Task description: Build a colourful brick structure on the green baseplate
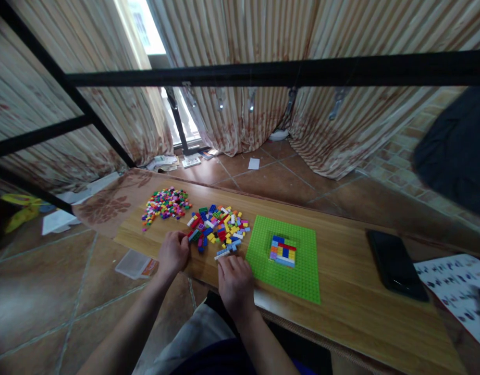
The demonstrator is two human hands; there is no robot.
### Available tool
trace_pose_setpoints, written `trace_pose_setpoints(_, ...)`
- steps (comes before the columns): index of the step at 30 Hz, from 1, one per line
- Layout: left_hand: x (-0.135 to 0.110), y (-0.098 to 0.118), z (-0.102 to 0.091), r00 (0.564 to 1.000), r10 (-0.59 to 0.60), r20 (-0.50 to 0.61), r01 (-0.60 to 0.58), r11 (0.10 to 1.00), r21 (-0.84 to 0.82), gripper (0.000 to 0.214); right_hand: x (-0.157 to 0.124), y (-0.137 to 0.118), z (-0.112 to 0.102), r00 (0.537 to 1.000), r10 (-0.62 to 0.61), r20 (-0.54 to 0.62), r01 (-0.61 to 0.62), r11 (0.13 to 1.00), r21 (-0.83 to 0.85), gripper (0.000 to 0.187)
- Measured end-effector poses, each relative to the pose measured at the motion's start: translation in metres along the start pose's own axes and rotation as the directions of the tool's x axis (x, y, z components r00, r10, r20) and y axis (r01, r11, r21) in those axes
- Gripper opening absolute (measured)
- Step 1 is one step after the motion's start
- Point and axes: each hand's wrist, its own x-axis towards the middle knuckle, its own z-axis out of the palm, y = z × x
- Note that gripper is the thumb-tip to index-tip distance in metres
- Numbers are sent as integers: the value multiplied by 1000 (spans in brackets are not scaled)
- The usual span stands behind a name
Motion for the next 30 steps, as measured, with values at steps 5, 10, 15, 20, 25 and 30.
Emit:
trace_pose_setpoints(5,-6,2,4,997,74,-16,-74,997,2,21,-5,-14,3,996,-57,71,53,997,51,18)
trace_pose_setpoints(10,-14,-1,4,982,186,7,-186,982,-43,25,-2,-15,1,994,-48,94,42,997,66,19)
trace_pose_setpoints(15,-14,-3,1,969,238,65,-234,970,-63,26,1,-11,2,993,-47,105,38,996,86,21)
trace_pose_setpoints(20,-11,-1,-1,981,165,102,-153,981,-119,23,1,-10,4,995,-44,92,36,996,87,23)
trace_pose_setpoints(25,-10,-7,-3,987,143,76,-124,970,-209,26,-4,-9,4,997,-30,77,21,994,111,24)
trace_pose_setpoints(30,-8,-19,-2,995,81,53,-50,902,-429,44,-9,-11,1,1000,17,25,-21,982,188,25)
